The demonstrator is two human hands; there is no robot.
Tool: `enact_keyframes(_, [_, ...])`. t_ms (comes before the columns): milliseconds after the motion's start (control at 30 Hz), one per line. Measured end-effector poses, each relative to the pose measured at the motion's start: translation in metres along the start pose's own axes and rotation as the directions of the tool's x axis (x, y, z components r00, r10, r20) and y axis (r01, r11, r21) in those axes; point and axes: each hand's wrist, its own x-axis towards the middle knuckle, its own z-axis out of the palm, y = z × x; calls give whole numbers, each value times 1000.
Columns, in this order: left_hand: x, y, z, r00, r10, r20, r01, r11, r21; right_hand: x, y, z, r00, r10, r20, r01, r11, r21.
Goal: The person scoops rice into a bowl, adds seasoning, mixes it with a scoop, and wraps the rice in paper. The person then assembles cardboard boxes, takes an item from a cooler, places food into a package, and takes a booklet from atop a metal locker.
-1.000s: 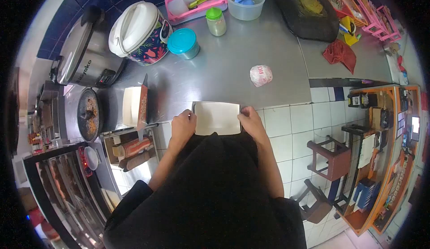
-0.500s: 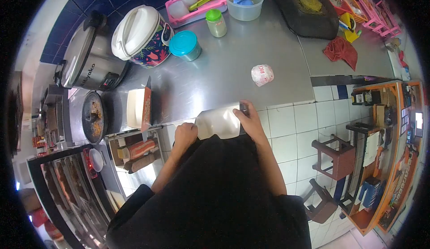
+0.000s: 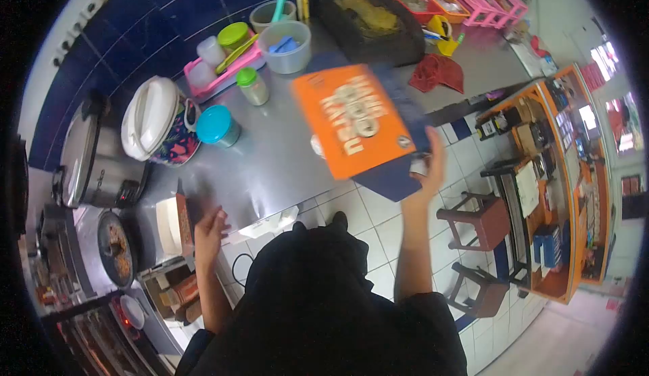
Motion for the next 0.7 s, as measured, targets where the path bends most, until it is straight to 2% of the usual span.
enact_keyframes(33, [2, 5, -6, 997, 29, -71, -30, 999, -15, 6, 5, -12, 978, -209, -22, 206, 972, -114])
enact_keyframes(100, [4, 14, -15, 991, 16, -131, -20, 999, -33, 0, 44, -8, 892, -452, -11, 409, 817, -406])
enact_keyframes(133, [6, 15, -18, 989, 26, -148, -29, 999, -18, -10, 62, -4, 892, -451, -7, 412, 820, -398])
enact_keyframes(167, [6, 15, -20, 986, 34, -162, -34, 999, -2, -25, 80, 0, 937, -279, 210, 348, 801, -488])
enact_keyframes(200, [8, 8, -20, 988, 20, -155, -24, 1000, -20, -40, 98, 0, 916, -66, 396, 306, 753, -582])
enact_keyframes(233, [4, 4, -20, 987, 12, -160, -15, 1000, -21, -59, 121, -6, 912, -66, 404, 310, 755, -577])
enact_keyframes(300, [2, 2, -15, 991, 29, -131, -26, 999, 24, -73, 159, -10, 953, -43, 301, 221, 777, -589])
enact_keyframes(367, [-3, 0, -8, 989, 13, -149, -8, 999, 36, -66, 118, -13, 965, -118, 236, 231, 809, -540])
enact_keyframes(433, [2, 0, 6, 994, 66, -84, -64, 998, 29, -62, 94, -11, 951, 95, 294, 58, 879, -473])
enact_keyframes(467, [2, 10, 16, 997, 53, -53, -52, 998, 31, -61, 82, -8, 945, 97, 313, 26, 930, -367])
enact_keyframes(500, [3, 14, 23, 989, 149, -4, -147, 981, 126, -65, 92, -4, 950, 89, 301, 28, 931, -363])
enact_keyframes(533, [1, 31, 25, 984, 175, -22, -168, 969, 183, -69, 110, 1, 979, 98, 179, -91, 995, -45])
enact_keyframes(567, [-7, 44, 27, 982, 188, -33, -175, 956, 237, -54, 83, 6, 986, 151, 76, -167, 945, 281])
enact_keyframes(600, [-7, 29, 22, 920, 328, -216, -243, 907, 344, -44, 50, -5, 683, 714, 151, -726, 644, 241])
enact_keyframes(633, [2, 15, 12, 796, 482, -367, -297, 839, 456, -42, 40, -7, 594, 781, 194, -780, 499, 377])
enact_keyframes(700, [-8, 54, -17, 722, 529, -446, -90, 711, 698, -40, 10, -5, 728, 613, 305, -634, 436, 639])
